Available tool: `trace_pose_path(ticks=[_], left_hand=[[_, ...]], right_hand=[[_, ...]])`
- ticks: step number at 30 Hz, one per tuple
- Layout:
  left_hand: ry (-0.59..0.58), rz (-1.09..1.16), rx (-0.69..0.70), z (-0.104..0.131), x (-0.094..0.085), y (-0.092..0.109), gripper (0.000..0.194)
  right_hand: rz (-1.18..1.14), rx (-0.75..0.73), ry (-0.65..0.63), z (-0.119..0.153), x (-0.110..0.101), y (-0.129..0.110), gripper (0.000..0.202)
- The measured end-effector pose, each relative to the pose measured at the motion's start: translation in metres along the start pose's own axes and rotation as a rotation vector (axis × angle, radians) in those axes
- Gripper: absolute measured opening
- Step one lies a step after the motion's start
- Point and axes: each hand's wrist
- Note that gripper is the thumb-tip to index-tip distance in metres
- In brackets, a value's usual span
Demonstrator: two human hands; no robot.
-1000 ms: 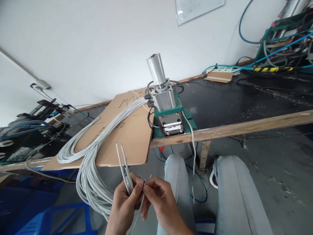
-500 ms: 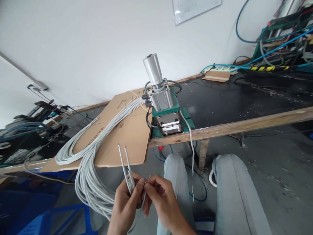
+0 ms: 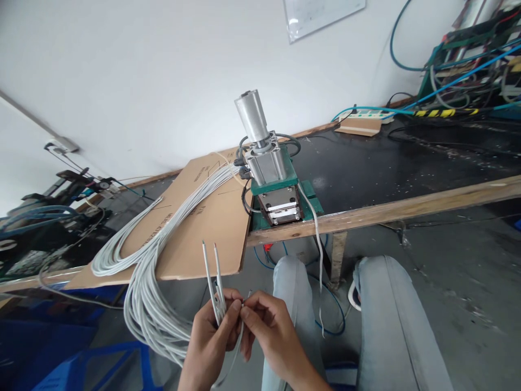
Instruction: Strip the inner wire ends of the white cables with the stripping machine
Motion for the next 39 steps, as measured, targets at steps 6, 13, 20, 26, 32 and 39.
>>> trace_pose_path(ticks=[6,13,20,26,32,39], left_hand=[[0.023,-0.054,0.037,0.001,0.003,0.001,0.038],[0.007,-0.040,0.031,0.001,0.004,-0.004,0.040],[-0.030,-0.141,0.012,-0.001,0.003,0.013,0.033],[-0.069,-0.216,0.062,-0.003,0.008,0.019,0.028],[-0.064,-0.176,0.035,-0.005,0.009,0.018,0.031],[-0.151,-0.217,0.002,-0.009,0.007,0.027,0.036]], right_hand=[[0.011,-0.006,0.011,0.000,0.000,-0.005,0.040],[0.084,0.030,0.009,-0.001,-0.004,-0.006,0.044],[0.202,0.056,-0.030,0.002,-0.008,-0.020,0.045],[0.372,0.020,-0.014,0.008,-0.012,-0.025,0.043],[0.246,0.018,0.002,0.007,-0.011,-0.020,0.042],[0.301,0.025,-0.003,0.008,-0.015,-0.025,0.040]])
Point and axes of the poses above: each hand's wrist, its own z-axis away from the middle knuckle, its own x-axis out of the palm, y = z × x, and after that the axes turned 9 degrees about z, right-handed
